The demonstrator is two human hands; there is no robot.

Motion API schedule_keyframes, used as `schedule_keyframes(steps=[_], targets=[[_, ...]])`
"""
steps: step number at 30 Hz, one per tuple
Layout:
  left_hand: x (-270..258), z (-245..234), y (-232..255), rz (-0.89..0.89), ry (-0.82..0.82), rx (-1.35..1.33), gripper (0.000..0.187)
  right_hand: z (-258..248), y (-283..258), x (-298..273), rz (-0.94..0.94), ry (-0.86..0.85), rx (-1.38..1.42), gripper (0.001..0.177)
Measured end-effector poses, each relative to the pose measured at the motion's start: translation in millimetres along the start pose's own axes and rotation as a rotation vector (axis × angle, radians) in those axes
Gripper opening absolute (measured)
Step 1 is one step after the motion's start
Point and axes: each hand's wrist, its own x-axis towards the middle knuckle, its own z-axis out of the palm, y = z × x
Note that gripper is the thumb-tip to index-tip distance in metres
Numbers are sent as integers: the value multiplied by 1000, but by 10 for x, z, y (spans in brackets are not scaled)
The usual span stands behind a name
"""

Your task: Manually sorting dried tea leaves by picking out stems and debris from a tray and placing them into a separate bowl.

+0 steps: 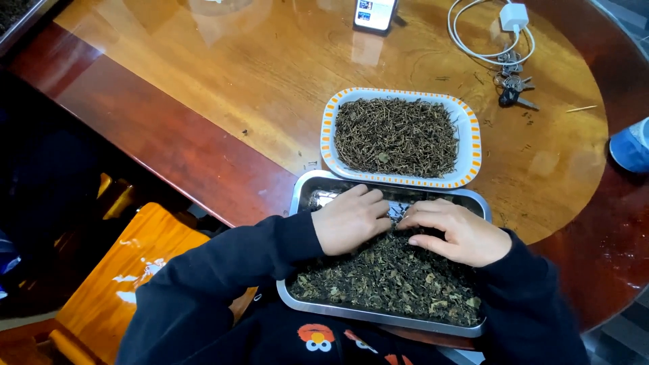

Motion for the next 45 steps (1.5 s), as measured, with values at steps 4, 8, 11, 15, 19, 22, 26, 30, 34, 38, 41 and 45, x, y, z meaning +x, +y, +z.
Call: schedule_keyframes(steps=[4, 8, 11, 15, 19, 22, 26, 30, 34, 38, 41, 45], targets=[[17, 28, -9, 1, 42, 43, 9, 4, 15, 3, 16, 3, -18, 22], [6, -72, -42, -76, -54, -111, 5, 6, -14, 22, -1, 12, -4, 21], [-39, -102, -87, -164, -74, -253, 6, 6, -20, 25, -18, 27, 6, 20], [-134, -179, -121, -337, -77, -516, 9, 17, 4, 15, -43, 52, 16, 20], [-210, -307, -90, -461, -59, -582, 10, 1, -49, 18, -45, 59, 31, 19], [-271, -375, -66, -517, -37, -607, 8, -9, -50, 23, -49, 55, 24, 19], [-386, -376, -52, -561, 22, -662, 7, -4, -49, 19, -44, 53, 23, 19], [-468, -435, -27, -604, 163, -812, 6, -8, -23, 32, -80, 61, 17, 19], [-544, -398, 23, -674, 245, -894, 9, -3, -34, 28, -110, 58, -9, 19], [-603, -327, 41, -717, 360, -949, 14, -6, -185, 70, -81, 48, -95, 22], [-663, -299, 43, -769, 460, -992, 16, 5, -480, 177, -21, -59, -225, 27], [-779, -157, 41, -835, 648, -1189, 19, -4, -999, 407, 133, -290, -401, 55]])
